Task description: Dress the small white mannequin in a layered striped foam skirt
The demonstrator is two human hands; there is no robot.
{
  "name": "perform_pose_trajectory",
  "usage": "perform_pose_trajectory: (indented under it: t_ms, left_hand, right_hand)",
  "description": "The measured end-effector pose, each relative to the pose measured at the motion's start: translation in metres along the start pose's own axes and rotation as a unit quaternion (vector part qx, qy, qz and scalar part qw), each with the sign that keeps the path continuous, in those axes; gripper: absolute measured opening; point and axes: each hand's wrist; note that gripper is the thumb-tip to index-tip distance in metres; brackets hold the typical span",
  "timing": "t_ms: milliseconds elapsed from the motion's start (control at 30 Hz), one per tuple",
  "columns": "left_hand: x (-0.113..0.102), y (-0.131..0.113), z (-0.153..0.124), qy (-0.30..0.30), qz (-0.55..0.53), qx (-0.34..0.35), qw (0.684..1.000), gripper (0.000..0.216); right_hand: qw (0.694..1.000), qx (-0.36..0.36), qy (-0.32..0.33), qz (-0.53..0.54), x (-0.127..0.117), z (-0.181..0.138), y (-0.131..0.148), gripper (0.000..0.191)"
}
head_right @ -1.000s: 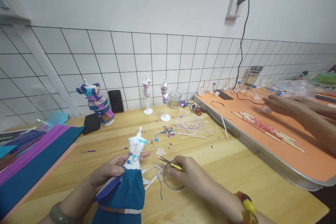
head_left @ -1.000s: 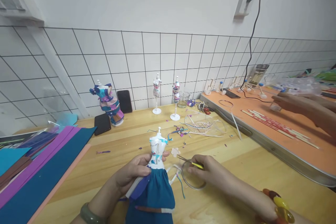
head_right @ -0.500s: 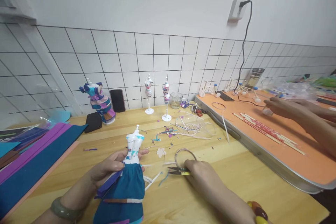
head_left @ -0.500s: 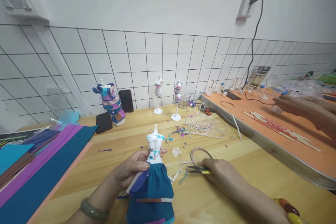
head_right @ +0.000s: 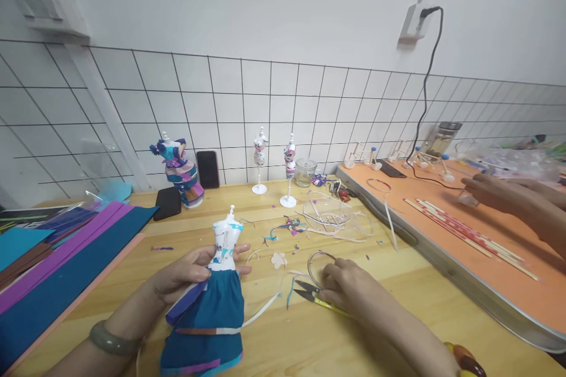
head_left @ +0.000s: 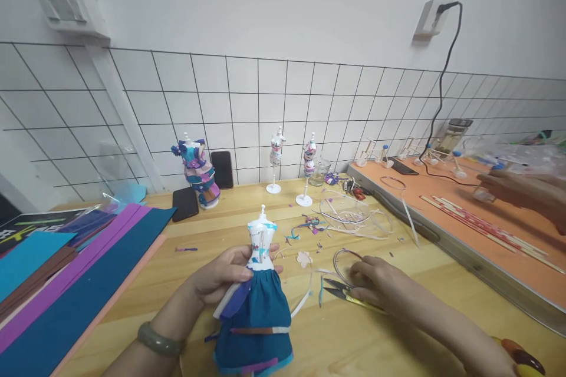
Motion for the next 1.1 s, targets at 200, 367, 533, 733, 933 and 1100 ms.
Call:
perform_pose_trajectory:
  t_ms: [200, 367, 533, 733, 933, 1100]
  left_hand:
    - [0.011, -0.014, -0.011, 0.026, 0.028, 0.002, 0.999, 0.064]
    - [0.027, -0.015, -0.012, 0.063, 0.103, 0.015, 0.993, 0.06]
    - [0.03, -0.011, -0.008, 0.077, 0.109, 0.003, 0.991, 0.052]
    - [0.029, -0.007, -0.006, 0.066, 0.101, -0.005, 0.993, 0.052]
    - [0.033, -0.003, -0.002, 0.045, 0.085, -0.005, 0.995, 0.052]
    - [0.034, -0.003, -0.001, -0.004, 0.101, 0.008, 0.995, 0.05]
  right_hand:
    - [0.989, -0.006, -0.038, 0.144, -0.016, 0.023, 0.045, 0.027]
    - [0.932, -0.05, -0.024, 0.359, -0.018, 0.049, 0.098, 0.034]
    - [0.876, -0.046, 0.01, 0.48, -0.009, 0.059, 0.113, 0.037]
    - [0.829, -0.043, 0.019, 0.557, -0.003, 0.056, 0.114, 0.029]
    - [0.829, -0.056, -0.024, 0.555, -0.001, 0.055, 0.116, 0.027]
    - [0.819, -0.049, -0.076, 0.567, 0.005, 0.055, 0.115, 0.022]
Point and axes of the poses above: each hand's wrist, its own z-axis towards the middle knuckle, its own x-axis out of the palm, y = z × x, and after that the axes turned 8 degrees about -z, right-handed
